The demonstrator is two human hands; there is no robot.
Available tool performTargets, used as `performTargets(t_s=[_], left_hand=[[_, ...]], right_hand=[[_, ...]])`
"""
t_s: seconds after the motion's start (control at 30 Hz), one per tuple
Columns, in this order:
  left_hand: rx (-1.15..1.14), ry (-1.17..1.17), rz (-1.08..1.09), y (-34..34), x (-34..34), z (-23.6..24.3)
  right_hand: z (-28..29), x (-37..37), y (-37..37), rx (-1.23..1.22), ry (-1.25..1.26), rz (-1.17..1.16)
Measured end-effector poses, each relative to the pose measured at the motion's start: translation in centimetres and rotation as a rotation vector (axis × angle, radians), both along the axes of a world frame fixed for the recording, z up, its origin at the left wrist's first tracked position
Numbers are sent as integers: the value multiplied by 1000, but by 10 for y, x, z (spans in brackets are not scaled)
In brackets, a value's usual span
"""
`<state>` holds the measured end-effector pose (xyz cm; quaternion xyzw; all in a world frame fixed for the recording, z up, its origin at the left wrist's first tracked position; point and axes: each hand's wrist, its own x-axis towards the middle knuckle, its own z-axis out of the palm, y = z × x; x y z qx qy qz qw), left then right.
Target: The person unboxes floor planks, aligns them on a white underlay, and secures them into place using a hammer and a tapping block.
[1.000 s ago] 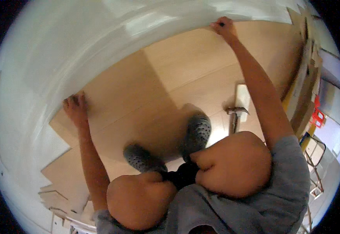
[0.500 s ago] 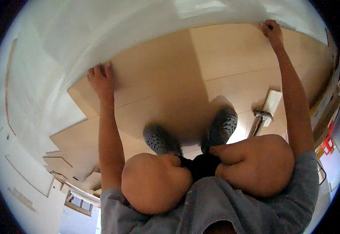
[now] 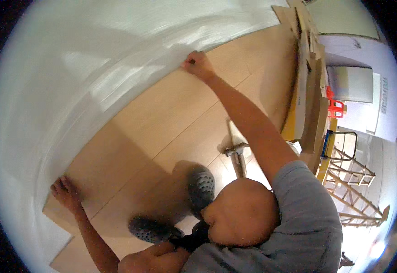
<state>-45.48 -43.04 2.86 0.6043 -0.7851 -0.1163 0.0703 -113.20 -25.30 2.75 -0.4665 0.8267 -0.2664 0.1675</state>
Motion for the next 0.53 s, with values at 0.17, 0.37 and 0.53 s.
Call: performTargets(t_s=[0.17, 0.37, 0.53], left_hand=[[-63, 83, -97, -1, 0, 11], [-189, -217, -231, -10, 39, -17], [-318, 31, -147, 14, 12, 49]], right_hand=[[24, 1, 11, -46, 134, -27], [25, 10, 8, 13, 101, 6], [55, 31, 4, 21, -135, 21]])
